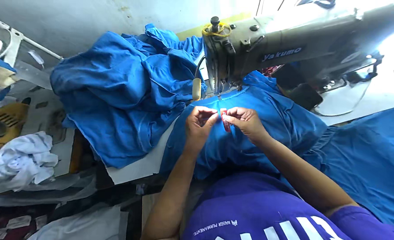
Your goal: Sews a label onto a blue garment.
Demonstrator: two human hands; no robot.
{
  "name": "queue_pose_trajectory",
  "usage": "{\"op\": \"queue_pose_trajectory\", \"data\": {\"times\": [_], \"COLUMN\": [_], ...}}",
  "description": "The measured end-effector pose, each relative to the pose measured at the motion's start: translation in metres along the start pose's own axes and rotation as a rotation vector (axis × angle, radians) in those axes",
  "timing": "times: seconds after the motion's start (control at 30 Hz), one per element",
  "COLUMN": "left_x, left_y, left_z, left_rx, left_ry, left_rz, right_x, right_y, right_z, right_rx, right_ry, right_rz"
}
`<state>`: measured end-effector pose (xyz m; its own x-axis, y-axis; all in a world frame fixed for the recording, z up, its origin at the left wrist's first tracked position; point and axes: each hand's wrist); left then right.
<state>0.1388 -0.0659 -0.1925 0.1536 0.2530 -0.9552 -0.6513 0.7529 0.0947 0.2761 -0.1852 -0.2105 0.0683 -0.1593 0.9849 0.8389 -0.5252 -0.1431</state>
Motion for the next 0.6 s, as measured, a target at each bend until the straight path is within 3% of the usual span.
{"op": "queue_pose_trajectory", "data": {"times": [0.13, 0.27, 0.6], "left_x": [0.000, 0.002, -0.005], "left_y": [-0.006, -0.010, -0.012], "left_z": [-0.001, -0.004, -0.013], "left_rx": [-0.062, -0.141, -0.171], "left_ry": [-0.025, -0.007, -0.048], "left_rz": [-0.072, -0.082, -0.036], "right_x": [-0.002, -0.005, -0.007], "right_y": [-0.002, -0.006, -0.009], "right_z": [0.000, -0.002, -0.007], "right_rx": [0.072, 0.023, 0.040], "right_ry": [0.058, 0.134, 0.239], "right_rz": [-0.055, -0.115, -0.086]}}
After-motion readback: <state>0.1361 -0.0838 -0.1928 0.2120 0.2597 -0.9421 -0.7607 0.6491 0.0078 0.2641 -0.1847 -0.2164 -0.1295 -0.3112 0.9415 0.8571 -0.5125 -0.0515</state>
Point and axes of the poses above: each hand's wrist, its own z-axis towards the middle knuckle, its own y-axis out of the back of the hand, x = y × z, and after that the axes turned 2 degrees about -y, right-handed
